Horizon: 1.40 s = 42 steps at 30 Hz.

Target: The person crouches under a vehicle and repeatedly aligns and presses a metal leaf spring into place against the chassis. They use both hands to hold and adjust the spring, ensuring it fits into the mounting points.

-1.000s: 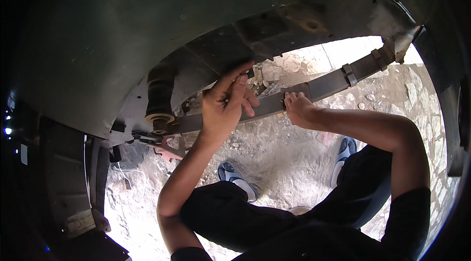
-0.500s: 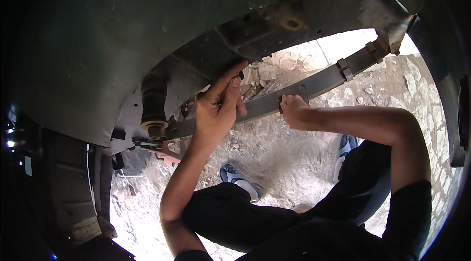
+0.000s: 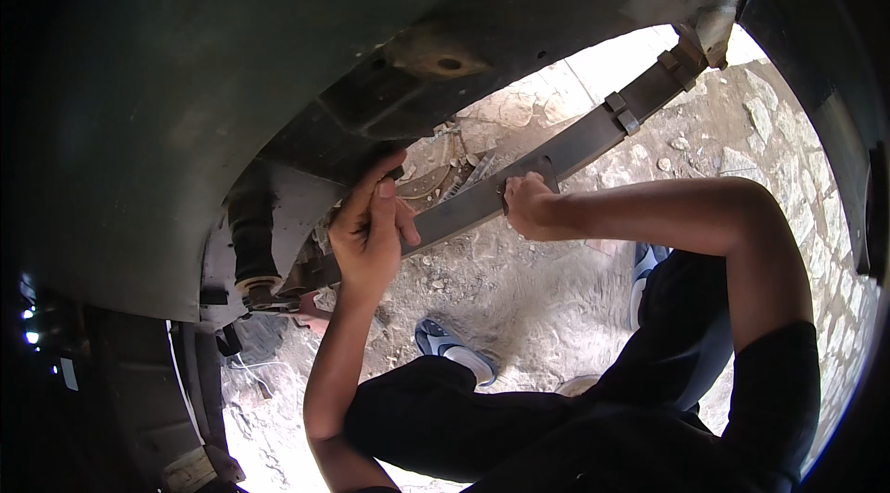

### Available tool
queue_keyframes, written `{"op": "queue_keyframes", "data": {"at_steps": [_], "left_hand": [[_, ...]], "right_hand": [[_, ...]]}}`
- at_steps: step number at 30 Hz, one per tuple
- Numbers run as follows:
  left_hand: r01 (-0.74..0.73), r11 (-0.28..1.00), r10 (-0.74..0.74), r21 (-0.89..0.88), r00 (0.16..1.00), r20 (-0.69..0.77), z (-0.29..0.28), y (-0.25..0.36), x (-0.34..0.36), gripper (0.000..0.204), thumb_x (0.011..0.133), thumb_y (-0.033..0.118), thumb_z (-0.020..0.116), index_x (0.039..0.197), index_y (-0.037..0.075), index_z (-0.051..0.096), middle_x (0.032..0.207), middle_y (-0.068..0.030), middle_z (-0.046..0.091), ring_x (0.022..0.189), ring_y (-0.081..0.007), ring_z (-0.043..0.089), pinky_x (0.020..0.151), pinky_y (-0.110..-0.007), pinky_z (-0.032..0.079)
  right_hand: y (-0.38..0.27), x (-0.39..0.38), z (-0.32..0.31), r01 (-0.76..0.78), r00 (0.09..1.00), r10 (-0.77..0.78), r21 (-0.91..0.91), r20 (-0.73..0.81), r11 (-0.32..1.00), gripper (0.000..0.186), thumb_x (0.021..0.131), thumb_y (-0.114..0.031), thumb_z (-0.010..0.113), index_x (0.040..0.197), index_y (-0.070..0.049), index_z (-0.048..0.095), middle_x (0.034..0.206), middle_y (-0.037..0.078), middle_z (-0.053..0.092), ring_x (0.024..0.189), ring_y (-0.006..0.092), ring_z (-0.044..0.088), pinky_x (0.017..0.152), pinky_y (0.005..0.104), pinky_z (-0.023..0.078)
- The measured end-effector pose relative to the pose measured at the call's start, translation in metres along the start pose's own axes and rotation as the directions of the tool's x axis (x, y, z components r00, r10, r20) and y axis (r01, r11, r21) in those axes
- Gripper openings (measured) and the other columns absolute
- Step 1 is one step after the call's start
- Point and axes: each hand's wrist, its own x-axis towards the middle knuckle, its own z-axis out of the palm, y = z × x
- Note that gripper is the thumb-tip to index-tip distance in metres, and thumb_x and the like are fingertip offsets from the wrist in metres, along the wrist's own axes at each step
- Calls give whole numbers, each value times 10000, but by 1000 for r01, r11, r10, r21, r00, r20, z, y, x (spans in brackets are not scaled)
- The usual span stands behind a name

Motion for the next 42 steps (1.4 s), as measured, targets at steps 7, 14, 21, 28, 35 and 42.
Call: {"op": "queue_keyframes", "data": {"at_steps": [7,14,21,28,35,42], "left_hand": [[-14,999,15,-29,1000,24,-2,-6,2,348,1039,169,429,1217,-96,569,501,-21,531,423,-56,473,613,-255,503],[-28,1000,27,5,999,19,-4,2,4,345,1035,156,426,1194,-114,572,493,-44,535,401,-60,453,614,-261,515],[-95,993,92,67,995,48,-12,-4,1,303,1023,127,463,1182,-94,595,504,-40,547,398,-54,441,632,-261,510],[-98,992,91,74,991,96,-15,0,2,285,1024,131,470,1169,-72,609,507,-39,546,393,-60,437,651,-288,511],[-138,988,146,-65,978,146,-17,1,-2,223,973,30,535,1144,-61,645,687,-77,643,509,-86,585,459,-190,433],[-142,988,120,59,951,285,-16,4,2,274,902,-62,588,1154,4,673,893,-79,708,553,-91,618,456,-208,456]], "right_hand": [[-1,-6,2,-37,998,35,43,51,998,587,804,-244,690,1292,54,553,1395,284,438,1192,385,476,845,596,429],[7,1,10,-99,995,98,76,21,992,585,820,-249,673,1327,12,543,1498,301,295,1279,434,399,882,631,399],[10,7,8,-14,994,8,59,106,998,667,827,-278,670,1397,4,467,1524,280,264,1305,448,373,919,625,385],[1,-5,3,-128,989,125,30,81,991,855,823,-286,684,1491,31,255,1547,243,247,1322,422,372,951,646,357],[8,13,27,-236,964,241,54,-116,970,805,748,-299,743,1411,12,408,1431,225,383,1255,385,415,908,629,388],[17,10,15,-174,984,175,39,-28,984,692,919,-239,519,1494,33,247,1538,267,247,1279,407,408,897,604,387]]}}
